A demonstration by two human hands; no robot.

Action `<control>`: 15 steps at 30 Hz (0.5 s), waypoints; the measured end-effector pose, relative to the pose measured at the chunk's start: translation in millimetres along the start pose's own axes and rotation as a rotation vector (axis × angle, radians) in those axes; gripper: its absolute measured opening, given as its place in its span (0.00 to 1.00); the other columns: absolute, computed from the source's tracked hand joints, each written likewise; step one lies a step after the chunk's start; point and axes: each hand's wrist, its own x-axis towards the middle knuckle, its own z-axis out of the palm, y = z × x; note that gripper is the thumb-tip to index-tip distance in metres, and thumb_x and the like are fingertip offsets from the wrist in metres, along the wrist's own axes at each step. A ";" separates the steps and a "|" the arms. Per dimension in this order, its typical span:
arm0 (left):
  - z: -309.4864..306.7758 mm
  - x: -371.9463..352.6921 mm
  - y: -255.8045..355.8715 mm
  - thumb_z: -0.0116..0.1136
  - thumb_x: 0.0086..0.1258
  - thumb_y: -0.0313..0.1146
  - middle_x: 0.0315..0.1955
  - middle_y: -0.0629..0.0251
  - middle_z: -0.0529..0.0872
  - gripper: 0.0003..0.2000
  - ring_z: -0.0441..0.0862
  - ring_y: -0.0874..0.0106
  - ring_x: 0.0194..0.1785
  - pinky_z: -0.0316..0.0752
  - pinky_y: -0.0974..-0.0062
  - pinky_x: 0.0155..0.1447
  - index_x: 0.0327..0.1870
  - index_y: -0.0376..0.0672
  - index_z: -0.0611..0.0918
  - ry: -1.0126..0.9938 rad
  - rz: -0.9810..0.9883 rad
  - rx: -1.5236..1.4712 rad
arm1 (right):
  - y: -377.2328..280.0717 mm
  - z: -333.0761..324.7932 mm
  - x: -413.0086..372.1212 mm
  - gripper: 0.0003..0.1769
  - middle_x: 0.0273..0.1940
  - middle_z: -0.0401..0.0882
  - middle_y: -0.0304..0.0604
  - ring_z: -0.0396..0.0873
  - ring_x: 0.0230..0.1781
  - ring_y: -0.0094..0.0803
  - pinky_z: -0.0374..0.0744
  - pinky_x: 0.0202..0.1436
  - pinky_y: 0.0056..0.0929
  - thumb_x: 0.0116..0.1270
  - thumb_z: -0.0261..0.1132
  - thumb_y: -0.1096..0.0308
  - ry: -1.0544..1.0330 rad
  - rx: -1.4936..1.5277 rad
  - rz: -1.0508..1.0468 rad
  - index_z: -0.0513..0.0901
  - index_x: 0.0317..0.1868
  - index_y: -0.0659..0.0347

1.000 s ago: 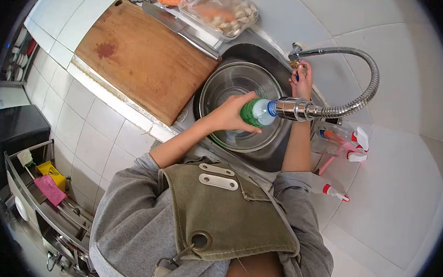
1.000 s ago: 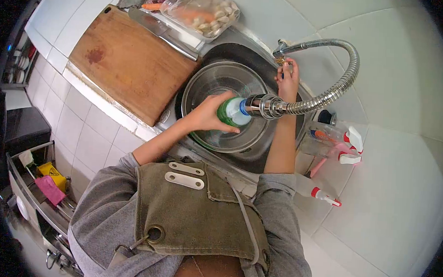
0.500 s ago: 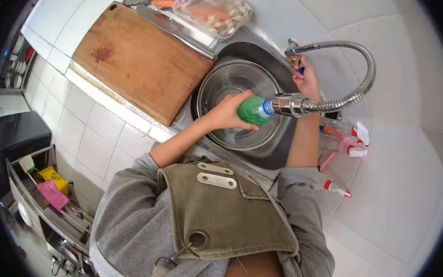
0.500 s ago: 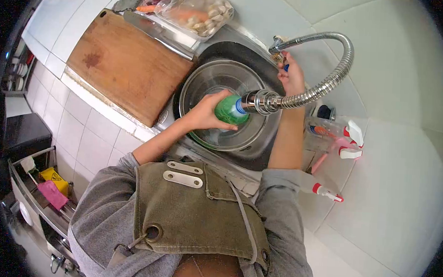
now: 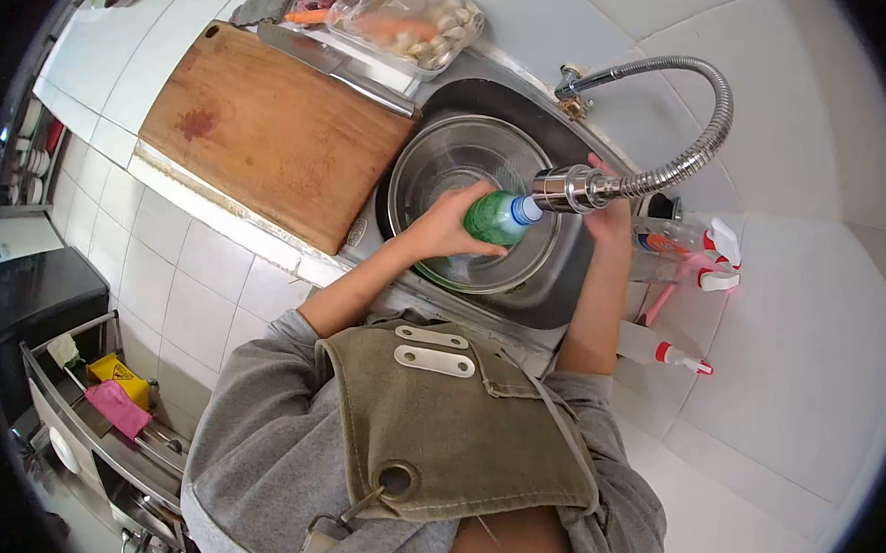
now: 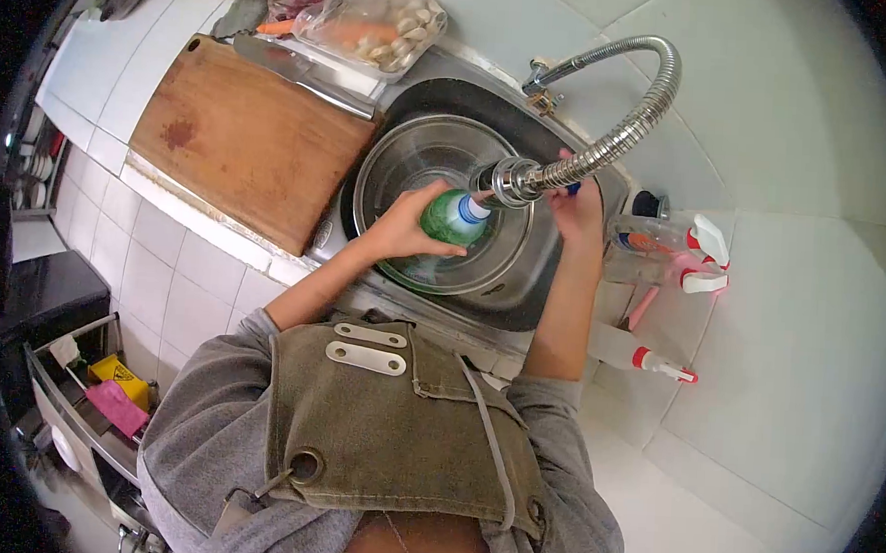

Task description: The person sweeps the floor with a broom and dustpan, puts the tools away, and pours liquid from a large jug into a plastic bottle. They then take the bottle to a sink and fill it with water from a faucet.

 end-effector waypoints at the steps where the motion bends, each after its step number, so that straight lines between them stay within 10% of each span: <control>1: 0.1 -0.3 0.5 0.76 0.41 0.39 0.40 0.55 0.81 0.32 0.81 0.61 0.46 0.72 0.70 0.51 0.47 0.37 0.73 -0.011 -0.008 -0.006 | 3.3 2.2 -13.2 0.10 0.35 0.71 0.38 0.69 0.29 0.25 0.73 0.32 0.22 0.67 0.53 0.69 -0.008 0.083 -0.015 0.72 0.46 0.63; 9: 3.3 -8.6 0.9 0.77 0.40 0.39 0.41 0.56 0.81 0.32 0.80 0.63 0.47 0.72 0.69 0.52 0.48 0.38 0.73 -0.042 0.023 -0.022 | 13.0 62.4 -124.2 0.18 0.55 0.68 0.47 0.70 0.57 0.36 0.67 0.61 0.31 0.68 0.53 0.69 -0.083 -0.599 -0.314 0.65 0.57 0.64; 15: 7.1 -12.1 16.2 0.76 0.39 0.38 0.41 0.54 0.80 0.32 0.80 0.60 0.47 0.73 0.68 0.51 0.47 0.37 0.74 -0.089 0.110 0.035 | 12.4 109.7 -189.2 0.21 0.60 0.65 0.54 0.69 0.59 0.39 0.63 0.63 0.31 0.65 0.54 0.76 -0.415 -1.142 -0.617 0.62 0.58 0.66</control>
